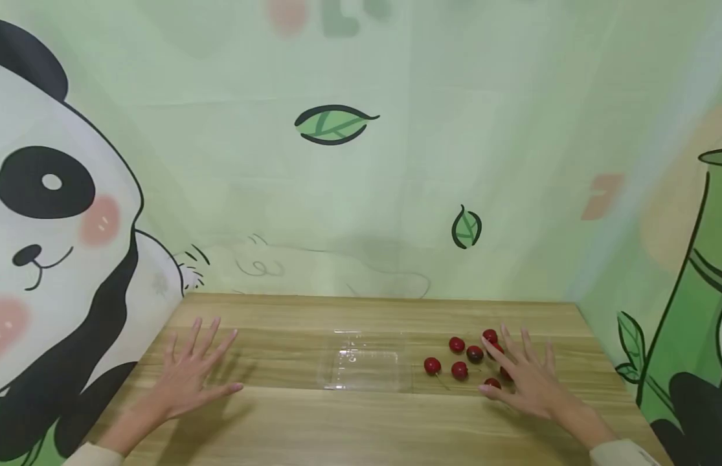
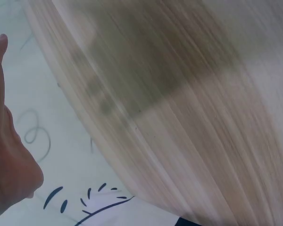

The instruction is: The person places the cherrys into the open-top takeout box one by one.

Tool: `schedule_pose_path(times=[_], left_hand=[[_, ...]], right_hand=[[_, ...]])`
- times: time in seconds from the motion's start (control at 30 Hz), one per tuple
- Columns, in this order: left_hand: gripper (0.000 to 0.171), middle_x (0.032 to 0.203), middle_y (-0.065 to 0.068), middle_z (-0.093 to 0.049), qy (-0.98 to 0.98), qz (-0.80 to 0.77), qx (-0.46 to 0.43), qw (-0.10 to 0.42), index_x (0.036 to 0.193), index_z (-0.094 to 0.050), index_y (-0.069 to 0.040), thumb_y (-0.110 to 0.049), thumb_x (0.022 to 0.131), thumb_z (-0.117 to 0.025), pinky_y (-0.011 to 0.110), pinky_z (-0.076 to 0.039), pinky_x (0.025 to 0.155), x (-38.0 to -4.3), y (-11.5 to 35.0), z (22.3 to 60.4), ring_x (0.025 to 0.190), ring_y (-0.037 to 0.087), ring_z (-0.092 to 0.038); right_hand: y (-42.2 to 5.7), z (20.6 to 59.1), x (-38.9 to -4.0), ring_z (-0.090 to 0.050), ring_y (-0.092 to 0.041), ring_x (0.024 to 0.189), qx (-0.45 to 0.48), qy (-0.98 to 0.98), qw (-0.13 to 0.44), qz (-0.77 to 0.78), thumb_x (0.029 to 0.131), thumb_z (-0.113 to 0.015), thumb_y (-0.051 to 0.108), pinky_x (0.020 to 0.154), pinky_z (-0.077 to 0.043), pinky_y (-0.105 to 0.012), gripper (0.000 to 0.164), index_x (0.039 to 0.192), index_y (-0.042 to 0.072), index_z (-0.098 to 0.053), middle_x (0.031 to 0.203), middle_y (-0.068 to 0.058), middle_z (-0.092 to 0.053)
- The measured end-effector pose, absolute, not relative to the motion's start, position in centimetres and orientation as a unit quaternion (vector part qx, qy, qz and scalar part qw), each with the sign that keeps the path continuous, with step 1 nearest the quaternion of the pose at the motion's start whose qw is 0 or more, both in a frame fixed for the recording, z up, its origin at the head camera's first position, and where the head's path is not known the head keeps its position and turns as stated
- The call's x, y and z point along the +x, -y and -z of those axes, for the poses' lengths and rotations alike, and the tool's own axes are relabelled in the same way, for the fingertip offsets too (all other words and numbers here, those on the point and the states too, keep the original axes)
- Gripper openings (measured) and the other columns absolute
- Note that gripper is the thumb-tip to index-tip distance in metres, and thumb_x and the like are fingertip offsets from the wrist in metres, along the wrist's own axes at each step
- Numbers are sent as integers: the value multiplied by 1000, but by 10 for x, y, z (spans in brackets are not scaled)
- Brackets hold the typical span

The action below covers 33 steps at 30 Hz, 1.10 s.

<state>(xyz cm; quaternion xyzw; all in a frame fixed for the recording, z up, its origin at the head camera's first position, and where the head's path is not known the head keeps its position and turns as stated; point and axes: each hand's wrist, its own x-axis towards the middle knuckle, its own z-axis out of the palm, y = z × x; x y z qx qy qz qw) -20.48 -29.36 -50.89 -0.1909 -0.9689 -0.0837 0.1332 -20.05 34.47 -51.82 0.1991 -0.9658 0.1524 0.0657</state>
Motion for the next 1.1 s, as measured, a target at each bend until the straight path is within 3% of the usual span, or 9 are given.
schedule_pose_path(times=[0.17,0.37,0.57,0.73,0.87,1.1], left_hand=[[97,174,8,-6,969,86,-194,126,161,-31,-29,-72,82,-67,79,-3,116,-205,291,509,159,32,15],[97,171,14,-16,969,119,-191,105,163,-27,-30,-68,84,-68,78,-1,117,-209,284,506,158,45,-4],[95,169,18,-24,965,136,-196,106,162,-29,-26,-63,86,-70,79,-7,116,-213,278,502,155,47,-15],[93,168,19,-26,962,160,-202,88,163,-27,-23,-58,89,-70,81,-18,112,-218,271,502,152,51,-23],[92,167,18,-28,956,203,-202,55,164,-23,-23,-57,91,-68,81,-25,110,-218,262,506,150,50,-29],[95,165,16,-35,946,246,-210,9,164,-26,-22,-61,89,-69,80,-25,111,-215,246,514,147,51,-35]], right_hand=[[-343,516,-201,-3,-64,149,190,966,58,-163,91,-69,51,111,14,-82,91,164,34,-18,167,-30,-14],[-344,512,-203,4,-57,153,183,964,32,-189,94,-67,48,115,22,-73,93,166,31,-10,168,-28,-9],[-347,506,-207,3,-52,155,188,956,10,-224,97,-65,43,120,23,-61,91,165,14,-13,165,-34,-12],[-356,503,-212,-5,-57,152,190,952,17,-238,96,-68,37,118,10,-74,88,161,0,-22,161,-38,-19],[-363,497,-215,-10,-63,149,189,949,14,-251,96,-69,32,113,1,-82,84,160,-1,-25,160,-41,-21],[-377,498,-213,-20,-68,142,182,954,-5,-238,91,-74,32,105,-9,-87,88,161,5,-28,157,-42,-26]])
